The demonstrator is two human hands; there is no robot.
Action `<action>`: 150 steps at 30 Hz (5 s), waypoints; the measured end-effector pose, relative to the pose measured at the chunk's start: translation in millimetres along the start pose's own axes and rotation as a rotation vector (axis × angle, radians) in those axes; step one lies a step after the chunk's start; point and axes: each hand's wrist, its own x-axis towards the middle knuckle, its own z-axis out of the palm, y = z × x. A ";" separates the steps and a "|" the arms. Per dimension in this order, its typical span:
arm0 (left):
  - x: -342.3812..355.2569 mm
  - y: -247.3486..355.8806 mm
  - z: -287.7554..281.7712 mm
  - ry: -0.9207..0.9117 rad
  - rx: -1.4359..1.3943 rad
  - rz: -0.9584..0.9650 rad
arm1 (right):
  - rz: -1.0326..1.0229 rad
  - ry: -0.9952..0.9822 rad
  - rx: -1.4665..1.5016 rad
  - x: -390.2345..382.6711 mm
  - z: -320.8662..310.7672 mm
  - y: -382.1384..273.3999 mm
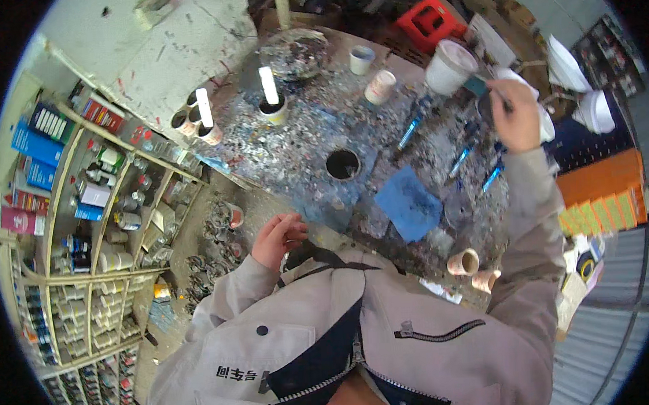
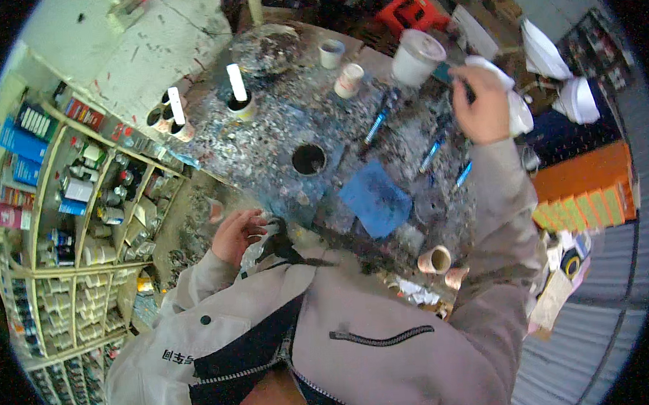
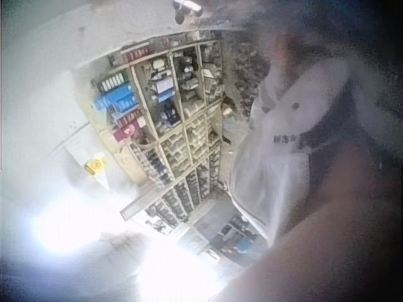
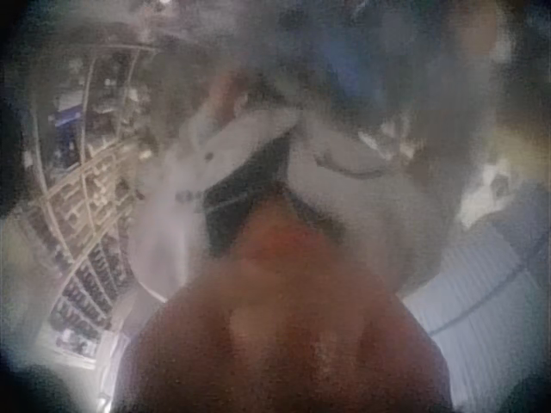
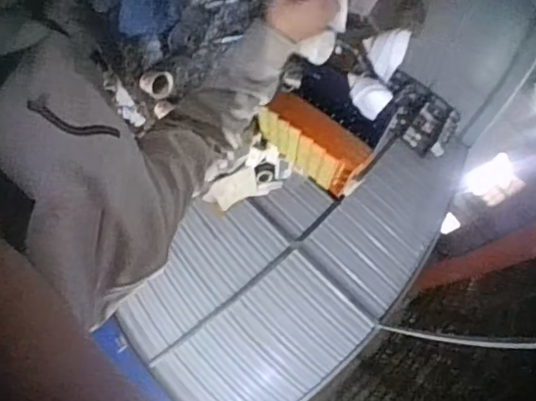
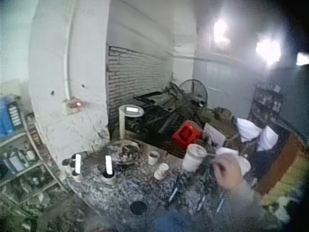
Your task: The person stirs a dark liquid in a small cup with a flat stick, then walks to a workbench and pours the liquid into a spray gun cup. They attach the cup to the spray gun, retrieve a stack of white paper filters from a box, and place one filter over the spray gun cup opening.
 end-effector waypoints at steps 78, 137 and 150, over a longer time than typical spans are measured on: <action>162.3 153.4 -181.1 -0.339 0.009 -0.125 | 0.877 -0.335 1.873 -5.0 168.2 -296.7; 363.4 94.2 163.8 -0.075 1.334 0.621 | 1.456 0.755 1.062 -120.6 58.4 -269.7; 125.0 123.6 129.9 -1.243 0.289 0.275 | 0.387 0.620 2.709 51.6 116.4 -205.5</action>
